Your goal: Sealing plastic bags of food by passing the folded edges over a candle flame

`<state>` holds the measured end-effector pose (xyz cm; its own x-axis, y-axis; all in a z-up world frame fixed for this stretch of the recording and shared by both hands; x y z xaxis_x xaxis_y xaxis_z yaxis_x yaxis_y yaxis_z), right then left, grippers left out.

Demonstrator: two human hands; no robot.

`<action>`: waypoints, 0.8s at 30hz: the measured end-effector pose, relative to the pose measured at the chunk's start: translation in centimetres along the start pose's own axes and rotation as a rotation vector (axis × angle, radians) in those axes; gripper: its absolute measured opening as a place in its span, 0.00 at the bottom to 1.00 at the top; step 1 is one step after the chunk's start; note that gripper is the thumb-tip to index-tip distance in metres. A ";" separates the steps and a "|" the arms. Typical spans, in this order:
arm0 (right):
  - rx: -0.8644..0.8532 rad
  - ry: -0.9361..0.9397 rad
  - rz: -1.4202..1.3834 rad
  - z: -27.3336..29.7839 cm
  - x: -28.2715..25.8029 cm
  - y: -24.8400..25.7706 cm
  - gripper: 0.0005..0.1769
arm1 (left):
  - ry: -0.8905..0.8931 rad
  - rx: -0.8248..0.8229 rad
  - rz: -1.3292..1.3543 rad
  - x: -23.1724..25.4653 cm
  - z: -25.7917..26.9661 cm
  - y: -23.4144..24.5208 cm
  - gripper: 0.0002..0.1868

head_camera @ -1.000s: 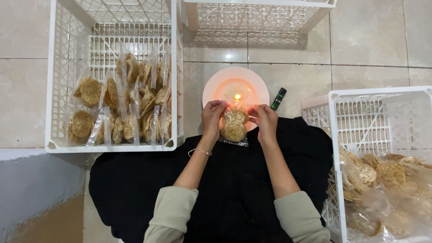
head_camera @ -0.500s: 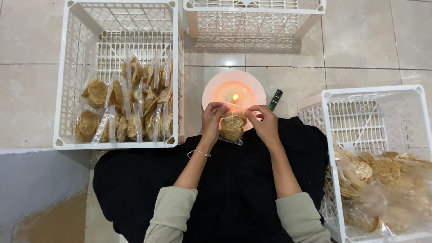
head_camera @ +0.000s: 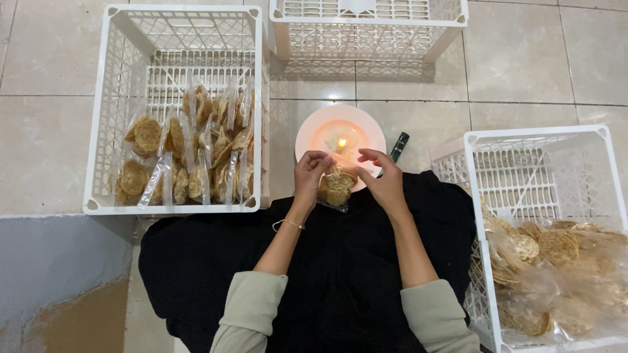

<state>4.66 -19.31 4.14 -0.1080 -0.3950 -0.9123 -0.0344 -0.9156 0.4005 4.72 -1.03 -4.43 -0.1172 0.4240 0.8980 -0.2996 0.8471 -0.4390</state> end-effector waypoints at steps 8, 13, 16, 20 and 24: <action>0.103 0.083 0.009 0.2 0.3 0.1 0.22 | -0.017 -0.025 -0.026 1.3 0.2 -0.6 0.11; 0.068 0.170 0.013 -0.2 0.2 -0.1 0.24 | -0.018 -0.037 -0.039 1.4 0.2 -0.6 0.10; 0.083 0.267 0.101 -0.6 1.5 -0.7 0.17 | -0.002 -0.053 -0.051 1.4 0.1 -0.7 0.10; 0.129 0.291 0.128 -1.0 3.0 -1.0 0.06 | -0.009 -0.051 -0.065 0.9 0.0 -0.7 0.11; 0.128 0.258 0.099 -0.4 1.6 -0.9 0.15 | -0.022 -0.067 -0.055 0.7 -0.1 -0.5 0.11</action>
<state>4.87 -19.15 2.34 0.1385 -0.5031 -0.8530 -0.1632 -0.8612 0.4814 4.85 -1.15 -3.57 -0.1237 0.3698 0.9208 -0.2424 0.8886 -0.3895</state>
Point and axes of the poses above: each hand's wrist, its own z-axis away from the middle knuckle, its own y-axis out of the back of the hand, x = y × z, the point moved 4 cm from there along -z, towards the middle knuckle, and after that the axes turned 13 degrees about -y, right-handed, at the moved point
